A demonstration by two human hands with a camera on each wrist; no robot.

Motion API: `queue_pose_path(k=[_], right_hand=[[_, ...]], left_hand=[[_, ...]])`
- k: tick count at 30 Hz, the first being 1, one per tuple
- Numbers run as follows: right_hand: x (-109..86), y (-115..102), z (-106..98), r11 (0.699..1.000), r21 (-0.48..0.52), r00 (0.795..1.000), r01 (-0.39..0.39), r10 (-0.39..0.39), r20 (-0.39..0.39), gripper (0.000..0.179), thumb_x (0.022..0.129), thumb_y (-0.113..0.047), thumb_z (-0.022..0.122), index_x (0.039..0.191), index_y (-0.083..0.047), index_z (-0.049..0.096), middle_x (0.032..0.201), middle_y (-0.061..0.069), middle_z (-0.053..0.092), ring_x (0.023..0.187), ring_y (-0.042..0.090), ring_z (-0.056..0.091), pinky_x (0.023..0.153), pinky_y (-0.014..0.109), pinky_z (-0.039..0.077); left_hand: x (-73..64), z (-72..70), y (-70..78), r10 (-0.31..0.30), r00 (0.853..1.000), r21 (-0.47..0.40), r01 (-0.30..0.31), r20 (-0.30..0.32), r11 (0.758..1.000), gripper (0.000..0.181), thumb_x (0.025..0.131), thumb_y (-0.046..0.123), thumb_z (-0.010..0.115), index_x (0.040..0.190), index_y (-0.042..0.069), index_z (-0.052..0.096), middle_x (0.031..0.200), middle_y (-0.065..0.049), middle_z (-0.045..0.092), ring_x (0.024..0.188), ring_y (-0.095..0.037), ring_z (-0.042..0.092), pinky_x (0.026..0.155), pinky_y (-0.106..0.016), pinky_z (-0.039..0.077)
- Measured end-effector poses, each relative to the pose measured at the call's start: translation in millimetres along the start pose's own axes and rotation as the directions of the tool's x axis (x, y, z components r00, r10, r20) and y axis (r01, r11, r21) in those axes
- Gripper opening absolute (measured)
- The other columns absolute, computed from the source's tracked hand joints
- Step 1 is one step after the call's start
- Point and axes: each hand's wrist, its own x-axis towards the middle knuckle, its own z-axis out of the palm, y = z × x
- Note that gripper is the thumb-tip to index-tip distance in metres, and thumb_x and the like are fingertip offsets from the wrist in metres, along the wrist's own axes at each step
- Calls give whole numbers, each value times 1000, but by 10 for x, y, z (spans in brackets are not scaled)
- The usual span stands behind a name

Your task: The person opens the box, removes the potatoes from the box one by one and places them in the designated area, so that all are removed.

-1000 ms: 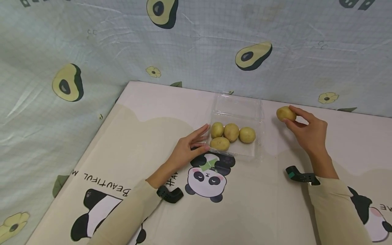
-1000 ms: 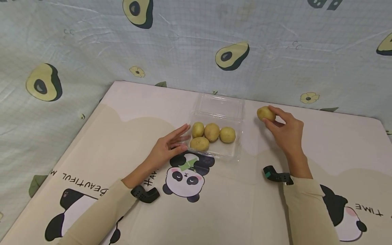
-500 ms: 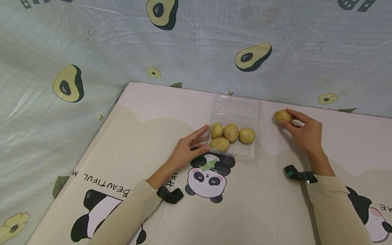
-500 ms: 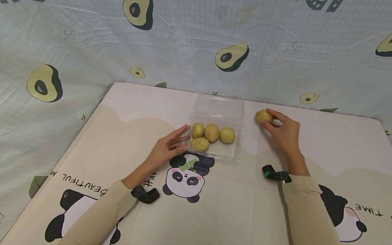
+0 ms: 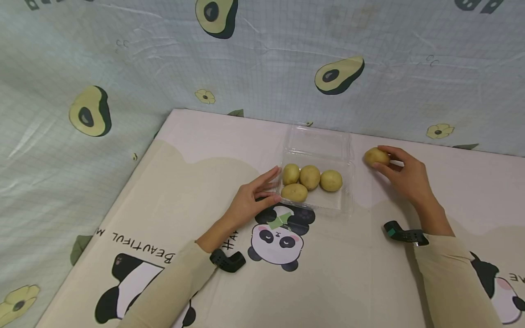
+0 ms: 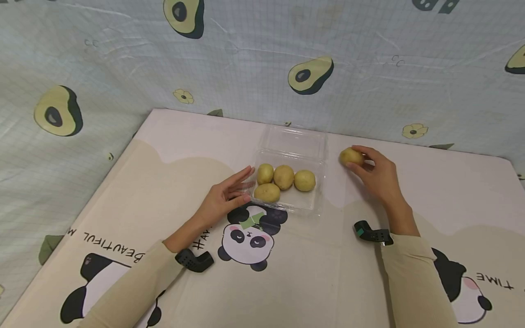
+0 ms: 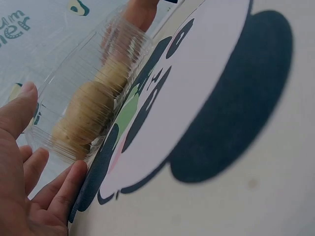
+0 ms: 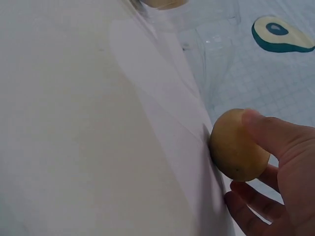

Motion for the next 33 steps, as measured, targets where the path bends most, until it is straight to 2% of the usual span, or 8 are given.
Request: queue_pose_path(k=[9, 22, 33], right_hand=[[21, -1, 23, 1000, -23, 1000, 18, -19, -3, 48, 91, -24, 68, 134, -8, 55, 131, 14, 54, 114, 32, 51, 86, 11, 46], [31, -33, 36, 1000, -4, 1000, 21, -21, 10, 50, 88, -22, 70, 133, -6, 55, 132, 14, 53, 115, 30, 51, 86, 13, 47], [24, -68, 44, 1000, -9, 1000, 17, -16, 19, 52, 88, -21, 71, 134, -6, 54, 132, 15, 52, 116, 31, 52, 90, 29, 50]], left_hand=[[3, 0, 10, -2, 1000, -8, 2, 2, 1000, 68, 90, 14, 68, 149, 19, 35, 148, 5, 40, 123, -18, 52, 96, -27, 47], [-5, 1, 11, -12, 1000, -3, 12, -2, 1000, 68, 90, 12, 68, 149, 20, 36, 148, 5, 40, 123, -18, 52, 96, -27, 47], [-1, -1, 15, -7, 1000, 4, 7, 1, 1000, 68, 90, 13, 68, 150, 20, 35, 148, 4, 40, 123, -17, 52, 97, -27, 46]])
